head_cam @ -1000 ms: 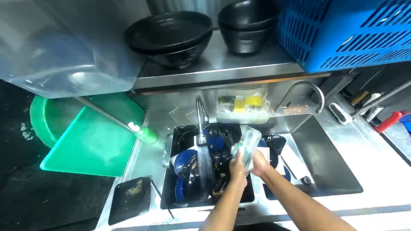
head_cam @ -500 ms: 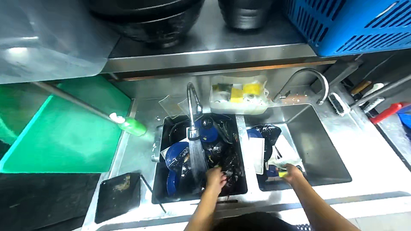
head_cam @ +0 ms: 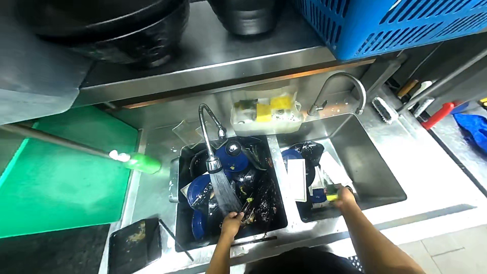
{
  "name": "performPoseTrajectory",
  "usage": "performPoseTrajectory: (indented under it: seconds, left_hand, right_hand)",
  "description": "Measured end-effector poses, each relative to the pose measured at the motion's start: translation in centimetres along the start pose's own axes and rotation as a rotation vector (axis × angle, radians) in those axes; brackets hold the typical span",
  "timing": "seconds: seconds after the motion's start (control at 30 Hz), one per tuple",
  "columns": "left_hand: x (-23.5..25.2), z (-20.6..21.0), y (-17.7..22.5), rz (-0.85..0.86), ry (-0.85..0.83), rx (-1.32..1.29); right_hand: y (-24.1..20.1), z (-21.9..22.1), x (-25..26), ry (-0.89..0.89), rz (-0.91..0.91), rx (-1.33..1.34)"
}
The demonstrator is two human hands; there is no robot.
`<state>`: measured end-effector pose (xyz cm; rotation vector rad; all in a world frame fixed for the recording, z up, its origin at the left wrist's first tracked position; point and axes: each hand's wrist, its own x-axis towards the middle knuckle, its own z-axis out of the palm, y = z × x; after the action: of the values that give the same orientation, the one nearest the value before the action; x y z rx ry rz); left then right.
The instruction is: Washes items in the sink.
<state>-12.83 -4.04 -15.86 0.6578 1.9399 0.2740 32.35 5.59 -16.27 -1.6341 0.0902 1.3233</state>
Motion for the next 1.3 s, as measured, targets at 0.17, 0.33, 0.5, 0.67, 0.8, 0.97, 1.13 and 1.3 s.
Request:
performPoseTrajectory:
  seconds: [0.17, 0.33, 0.5, 0.67, 0.8, 0.97, 1.13, 1.3]
  left_hand:
    - [-0.5, -1.6, 0.5, 0.272, 0.098, 0.009]
    - [-4.8, -6.8, 6.4, 0.347, 0.338, -0.107]
    - [-7.4, -11.1, 9.7, 0.47, 0.495, -0.149]
    - [-7.9, -12.5, 9.6, 0.469, 0.503, -0.319]
    - [-8.7, -12.4, 9.2, 0.387, 0.499, -0.395]
    - [-8.9, -12.2, 8.0, 0.303, 0.455, -0.509]
    - [-8.8, -12.8, 5.9, 0.234, 0.46, -0.623]
    - [-10.6, -14.8, 4.3, 0.274, 0.504, -0.579]
  right_hand:
    - [0.1, -1.3, -0.9, -0.09, 0.016, -0.081]
    - [-0.9, -2.1, -1.8, -0.098, 0.002, -0.122]
    - [-0.1, -1.8, -1.9, -0.118, -0.021, -0.184]
    - [0.6, -1.2, -2.6, -0.146, -0.026, -0.24]
    - [0.3, -1.4, -3.0, -0.165, -0.032, -0.257]
    - [0.5, -1.6, -2.8, -0.179, -0.044, -0.298]
    - [0.9, -1.1, -3.2, -0.184, -0.087, -0.427]
    - [0.9, -1.1, -3.5, -0.2, -0.078, -0.455]
